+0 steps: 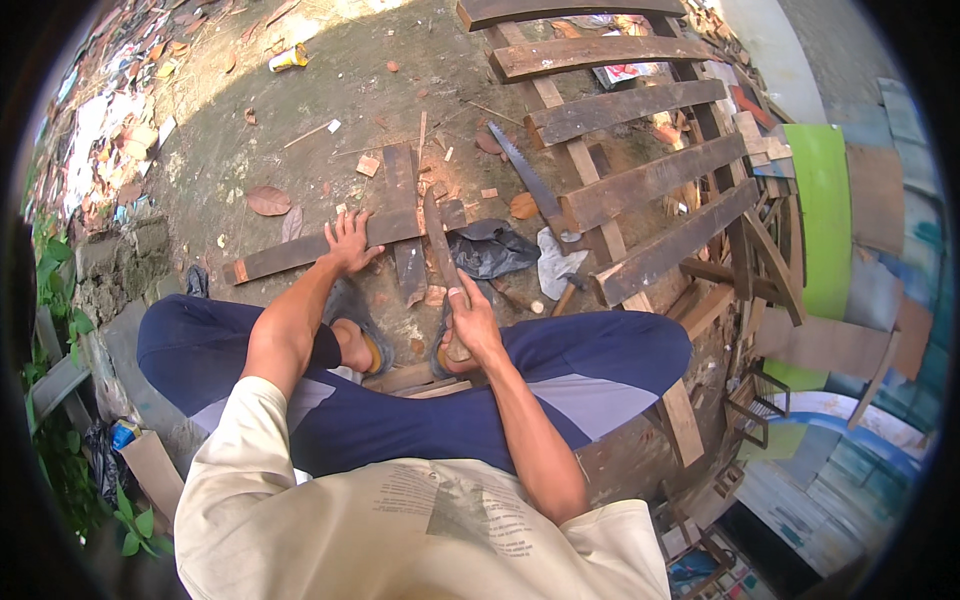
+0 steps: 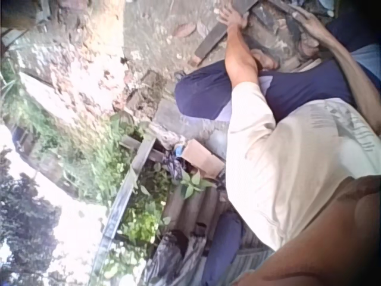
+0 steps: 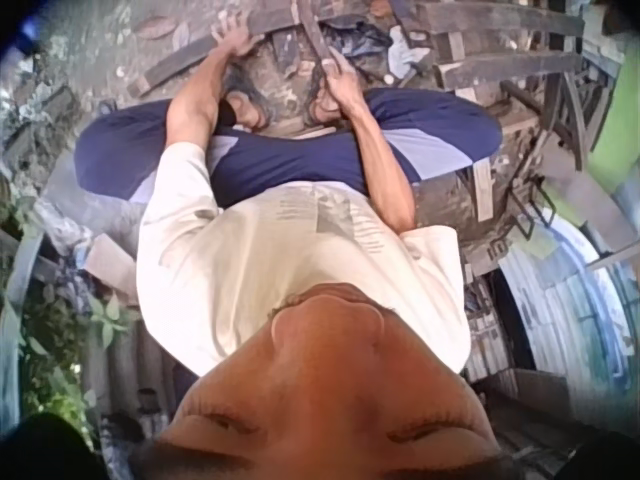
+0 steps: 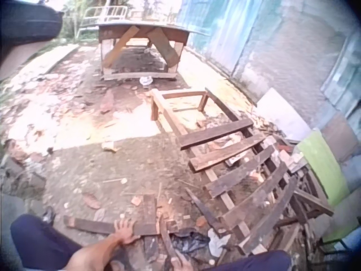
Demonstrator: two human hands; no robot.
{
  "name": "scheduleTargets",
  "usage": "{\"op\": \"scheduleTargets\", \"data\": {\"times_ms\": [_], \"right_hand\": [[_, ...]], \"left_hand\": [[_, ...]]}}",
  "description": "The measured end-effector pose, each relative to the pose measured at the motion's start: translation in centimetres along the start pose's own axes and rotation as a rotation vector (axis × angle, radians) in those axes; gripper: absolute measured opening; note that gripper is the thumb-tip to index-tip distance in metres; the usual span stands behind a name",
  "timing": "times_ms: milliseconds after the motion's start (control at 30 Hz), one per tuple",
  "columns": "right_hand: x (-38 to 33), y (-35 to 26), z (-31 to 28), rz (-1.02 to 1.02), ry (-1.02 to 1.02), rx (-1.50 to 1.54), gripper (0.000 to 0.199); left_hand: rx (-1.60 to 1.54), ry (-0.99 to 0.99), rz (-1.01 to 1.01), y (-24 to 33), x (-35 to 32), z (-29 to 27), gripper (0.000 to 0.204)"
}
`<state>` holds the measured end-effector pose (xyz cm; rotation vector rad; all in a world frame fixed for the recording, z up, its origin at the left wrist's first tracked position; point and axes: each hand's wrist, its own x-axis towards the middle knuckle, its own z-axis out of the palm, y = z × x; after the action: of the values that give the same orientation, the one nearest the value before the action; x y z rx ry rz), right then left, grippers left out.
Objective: The person sits cross-legged on the ground and uses a hammer to strike a small piece of wood held in the left hand. The person repeatedly hammers the wood, occasionally adjusting its position, and continues the action throughout the clip.
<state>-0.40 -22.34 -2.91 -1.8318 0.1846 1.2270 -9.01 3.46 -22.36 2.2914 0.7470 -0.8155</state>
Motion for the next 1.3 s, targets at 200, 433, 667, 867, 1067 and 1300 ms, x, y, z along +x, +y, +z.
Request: {"op": "scheduleTargets", "data": {"times_ms": [200,433,667,867,1067,1300], "right_hand": [[-0.6,-0.1,0.1,-0.134,0.172,0.24,0.051],[-1.0,-0.9,-1.1,0.053,0.013,0.375,0.052],[0.5,1.5,-0.8,-0.003,-0.028,-0.041,0.054],[0.2,0.2,-2.1,0.198,-0.111,0.593,0.051],[-0.2,0.3,0.1,-0.049,0.006,0.063,0.053],[0.5,-0.7,-2.4,0.069,-0.166,0.646,0.052]], "left_hand": [[0.004,0.006,0.007,0.0,0.0,0.3,0.092],[-0.006,0.009,0.015,-0.3,-0.1,0.2,0.096],[0.007,-0.011,0.01,0.2,0.0,-0.1,0.094],[0.006,0.009,0.008,-0.2,0.0,0.1,0.099],[0.1,0.146,-0.04,1.9,-1.3,-0.3,0.106],[0.19,0.152,0.024,1.6,-1.3,-2.2,0.103]]}}
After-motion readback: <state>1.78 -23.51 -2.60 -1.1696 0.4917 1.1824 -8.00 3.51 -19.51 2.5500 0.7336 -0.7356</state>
